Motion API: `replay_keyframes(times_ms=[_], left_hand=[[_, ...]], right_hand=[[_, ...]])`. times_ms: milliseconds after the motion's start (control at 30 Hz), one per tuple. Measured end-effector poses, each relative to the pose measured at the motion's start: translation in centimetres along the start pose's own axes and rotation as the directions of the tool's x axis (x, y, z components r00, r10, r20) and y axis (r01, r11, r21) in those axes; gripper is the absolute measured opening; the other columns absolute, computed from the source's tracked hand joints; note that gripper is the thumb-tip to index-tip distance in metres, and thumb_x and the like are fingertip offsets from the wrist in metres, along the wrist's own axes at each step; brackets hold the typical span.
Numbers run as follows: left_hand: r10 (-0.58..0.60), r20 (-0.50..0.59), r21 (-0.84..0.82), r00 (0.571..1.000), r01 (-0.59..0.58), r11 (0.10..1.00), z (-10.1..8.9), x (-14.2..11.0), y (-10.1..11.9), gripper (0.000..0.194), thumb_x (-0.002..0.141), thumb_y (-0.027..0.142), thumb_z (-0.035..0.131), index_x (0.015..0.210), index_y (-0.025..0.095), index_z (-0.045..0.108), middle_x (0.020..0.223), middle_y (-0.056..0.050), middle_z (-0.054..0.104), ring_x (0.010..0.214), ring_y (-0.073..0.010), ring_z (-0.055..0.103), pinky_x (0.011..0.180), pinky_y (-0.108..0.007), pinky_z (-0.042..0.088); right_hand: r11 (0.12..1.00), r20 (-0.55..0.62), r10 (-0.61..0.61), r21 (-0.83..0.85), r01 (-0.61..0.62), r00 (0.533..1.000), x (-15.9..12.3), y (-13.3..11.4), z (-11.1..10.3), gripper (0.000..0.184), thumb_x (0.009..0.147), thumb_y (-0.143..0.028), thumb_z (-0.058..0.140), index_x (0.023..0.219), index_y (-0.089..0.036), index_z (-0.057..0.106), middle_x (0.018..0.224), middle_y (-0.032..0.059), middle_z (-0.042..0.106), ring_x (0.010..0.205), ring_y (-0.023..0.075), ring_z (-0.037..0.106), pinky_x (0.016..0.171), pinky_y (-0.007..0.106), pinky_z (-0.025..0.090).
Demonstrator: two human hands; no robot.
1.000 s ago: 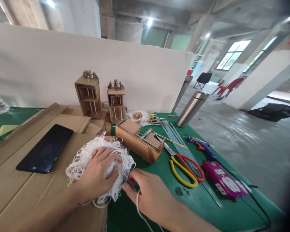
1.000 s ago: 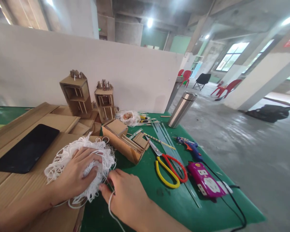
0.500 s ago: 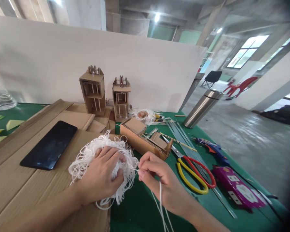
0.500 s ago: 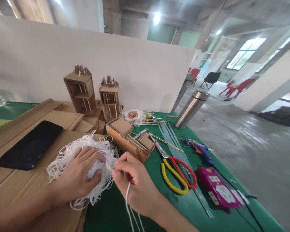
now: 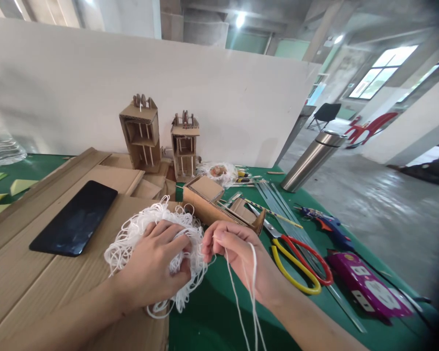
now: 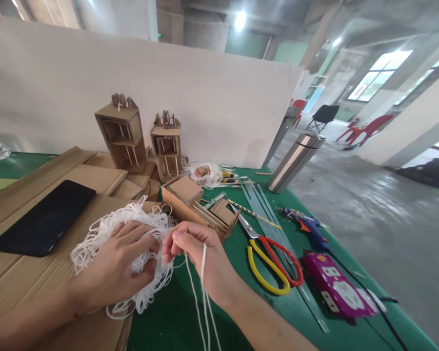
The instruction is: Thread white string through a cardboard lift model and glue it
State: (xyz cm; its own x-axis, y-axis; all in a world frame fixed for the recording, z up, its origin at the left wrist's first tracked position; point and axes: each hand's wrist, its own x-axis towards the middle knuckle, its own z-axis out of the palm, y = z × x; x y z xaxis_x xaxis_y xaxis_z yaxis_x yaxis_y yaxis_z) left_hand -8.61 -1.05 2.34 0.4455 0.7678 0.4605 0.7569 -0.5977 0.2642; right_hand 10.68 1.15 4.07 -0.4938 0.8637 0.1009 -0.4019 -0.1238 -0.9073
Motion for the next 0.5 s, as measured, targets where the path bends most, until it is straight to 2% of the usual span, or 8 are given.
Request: replay_keyframes(times_ms=[167, 500], left_hand=[[0.001, 0.012, 0.003, 1.0, -0.001, 1.0, -0.19, 0.04, 0.06, 0.011, 0.077, 0.013, 0.053, 0.083, 0.021, 0.059, 0.086, -0.003, 0.064, 0.086, -0.0256, 0.054, 0.077, -0.041, 0.038], [0.031, 0.0, 0.001, 1.0, -0.031, 1.0, -0.59, 0.13, -0.05, 0.009, 0.076, 0.012, 0.055, 0.08, 0.02, 0.057, 0.083, -0.003, 0.061, 0.082, -0.0238, 0.052, 0.076, -0.04, 0.038]], right_hand=[[1.0, -0.023, 0.002, 0.017, -0.001, 1.0, 0.3, -0.17, -0.08, 0.025, 0.085, -0.026, 0.063, 0.062, -0.018, 0.061, 0.076, 0.0016, 0.064, 0.07, 0.0144, 0.06, 0.07, 0.029, 0.048], [0.995, -0.041, -0.018, 0.095, 0.022, 0.999, 0.78, -0.3, -0.23, 0.024, 0.085, -0.024, 0.064, 0.062, -0.017, 0.063, 0.075, 0.0009, 0.064, 0.068, 0.0129, 0.062, 0.07, 0.028, 0.05]])
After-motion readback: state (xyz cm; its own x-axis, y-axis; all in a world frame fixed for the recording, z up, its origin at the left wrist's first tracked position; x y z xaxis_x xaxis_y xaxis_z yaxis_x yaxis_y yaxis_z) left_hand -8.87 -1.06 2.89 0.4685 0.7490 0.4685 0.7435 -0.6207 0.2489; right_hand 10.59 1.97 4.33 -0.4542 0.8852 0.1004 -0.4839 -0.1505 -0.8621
